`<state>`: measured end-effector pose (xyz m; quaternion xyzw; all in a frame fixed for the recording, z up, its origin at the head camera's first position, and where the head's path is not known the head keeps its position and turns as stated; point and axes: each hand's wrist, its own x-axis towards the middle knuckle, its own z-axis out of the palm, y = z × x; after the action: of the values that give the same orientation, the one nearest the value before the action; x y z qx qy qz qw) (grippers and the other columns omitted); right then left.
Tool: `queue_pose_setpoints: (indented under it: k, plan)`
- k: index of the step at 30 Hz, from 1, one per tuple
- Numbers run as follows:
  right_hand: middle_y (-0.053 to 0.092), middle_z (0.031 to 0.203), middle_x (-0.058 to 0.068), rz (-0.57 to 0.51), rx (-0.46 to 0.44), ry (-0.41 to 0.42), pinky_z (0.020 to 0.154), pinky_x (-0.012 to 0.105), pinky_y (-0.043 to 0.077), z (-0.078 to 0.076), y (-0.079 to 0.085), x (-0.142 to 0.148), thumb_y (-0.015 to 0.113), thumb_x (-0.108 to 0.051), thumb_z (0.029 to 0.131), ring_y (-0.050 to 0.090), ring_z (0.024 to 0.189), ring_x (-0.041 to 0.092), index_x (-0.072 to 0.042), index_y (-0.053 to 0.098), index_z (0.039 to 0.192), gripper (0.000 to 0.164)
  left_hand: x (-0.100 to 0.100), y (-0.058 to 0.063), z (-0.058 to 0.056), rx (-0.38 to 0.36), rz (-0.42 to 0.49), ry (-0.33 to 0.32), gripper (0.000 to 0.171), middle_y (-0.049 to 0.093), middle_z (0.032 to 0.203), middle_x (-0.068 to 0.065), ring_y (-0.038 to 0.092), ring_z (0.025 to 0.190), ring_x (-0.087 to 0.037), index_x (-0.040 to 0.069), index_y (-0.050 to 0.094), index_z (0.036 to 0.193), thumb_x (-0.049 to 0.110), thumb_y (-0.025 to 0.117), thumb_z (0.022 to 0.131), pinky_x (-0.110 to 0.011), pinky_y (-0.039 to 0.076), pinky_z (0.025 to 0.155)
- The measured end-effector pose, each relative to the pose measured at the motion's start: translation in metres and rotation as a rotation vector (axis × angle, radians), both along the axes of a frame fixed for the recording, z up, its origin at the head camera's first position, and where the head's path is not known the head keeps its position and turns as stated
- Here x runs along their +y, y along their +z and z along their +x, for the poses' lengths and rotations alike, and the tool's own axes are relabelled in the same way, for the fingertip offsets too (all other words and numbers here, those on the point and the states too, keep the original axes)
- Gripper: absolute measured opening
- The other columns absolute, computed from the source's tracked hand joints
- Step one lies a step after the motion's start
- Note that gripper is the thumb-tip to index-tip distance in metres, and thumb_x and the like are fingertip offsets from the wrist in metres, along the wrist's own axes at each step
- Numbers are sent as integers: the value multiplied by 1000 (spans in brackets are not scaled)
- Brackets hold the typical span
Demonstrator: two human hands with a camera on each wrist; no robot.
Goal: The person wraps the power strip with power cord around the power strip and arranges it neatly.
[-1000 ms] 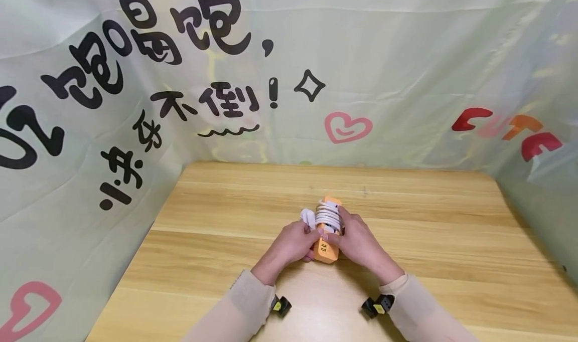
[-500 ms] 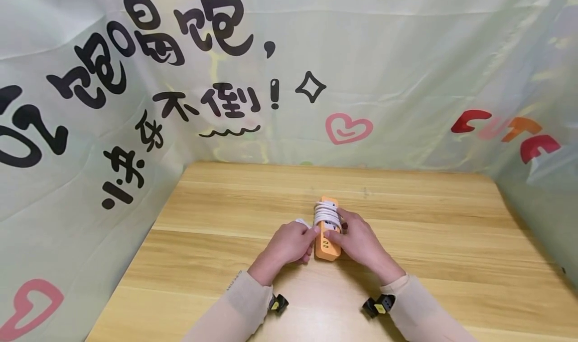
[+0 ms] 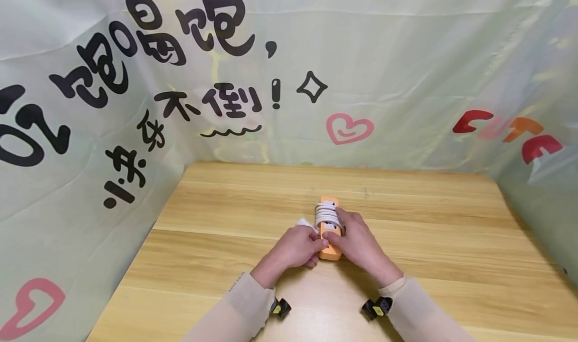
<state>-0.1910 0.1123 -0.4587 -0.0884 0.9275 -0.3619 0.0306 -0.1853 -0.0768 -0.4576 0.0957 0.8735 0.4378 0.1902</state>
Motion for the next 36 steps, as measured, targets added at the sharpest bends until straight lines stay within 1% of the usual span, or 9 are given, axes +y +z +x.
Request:
queue_pose_setpoints:
  k: [2, 4, 7, 9, 11, 15, 22, 26, 36]
  plan:
    - [49, 144, 37, 9, -1, -14, 104, 61, 48, 1, 0, -1, 78, -26, 97, 59, 124, 45, 5, 40, 158, 78, 1, 0, -1, 77, -86, -1, 30, 70, 69, 0, 64, 59, -13, 12, 71, 83, 37, 73, 99, -28, 52, 59]
    - [48, 144, 36, 16, -4, -22, 104, 61, 49, 2, 0, -3, 77, -26, 97, 60, 122, 45, 5, 40, 158, 78, 0, 0, -2, 156, -180, 22, 34, 72, 82, -1, 64, 70, -16, 10, 72, 99, 44, 77, 95, -32, 51, 65]
    - [48, 144, 36, 15, -11, -30, 105, 61, 49, 3, 0, -5, 78, -25, 96, 61, 122, 44, 4, 38, 159, 80, -3, 0, -3, 218, -287, 73, 73, 72, 113, -10, 67, 94, -23, 7, 61, 137, 57, 81, 88, -41, 55, 79]
    - [48, 144, 36, 12, -12, -32, 104, 61, 49, 3, 0, -6, 78, -24, 96, 61, 121, 43, 3, 38, 159, 80, -6, -1, -3, 219, -346, 82, 92, 68, 121, -16, 66, 97, -28, 6, 51, 149, 66, 79, 85, -46, 55, 82]
    - [48, 144, 35, 10, -10, -39, 104, 61, 49, 4, 0, -8, 79, -24, 95, 61, 121, 43, 2, 38, 160, 81, -8, -2, -3, 220, -403, 83, 96, 64, 117, -17, 65, 91, -28, 6, 53, 147, 73, 77, 82, -45, 55, 77]
    - [48, 145, 34, 22, -3, -53, 102, 60, 50, 5, -1, -10, 81, -26, 94, 61, 120, 43, 0, 40, 160, 81, -9, -3, -4, 250, -477, 84, 90, 57, 100, -13, 54, 79, -25, 3, 64, 122, 79, 76, 78, -39, 48, 64]
    - [48, 146, 36, 48, 4, -50, 104, 61, 49, 3, -1, -4, 77, -29, 96, 60, 123, 45, 1, 41, 159, 78, -9, -3, -4, 252, -362, 55, 75, 60, 111, -13, 54, 97, -28, 5, 66, 121, 71, 74, 86, -41, 50, 78]
    - [49, 145, 36, 50, 20, -35, 103, 62, 50, 2, 1, 1, 73, -32, 100, 61, 123, 45, 3, 43, 157, 73, -9, 1, -5, 258, -299, 87, 68, 63, 119, -13, 55, 106, -30, 8, 67, 128, 66, 69, 93, -45, 51, 88]
    - [51, 142, 35, 32, 31, -67, 93, 56, 53, 0, 3, 6, 69, -37, 102, 63, 111, 38, 4, 48, 153, 69, -11, 6, -7, 281, -226, 134, 51, 66, 123, -14, 57, 110, -31, 10, 70, 125, 55, 63, 102, -49, 51, 93]
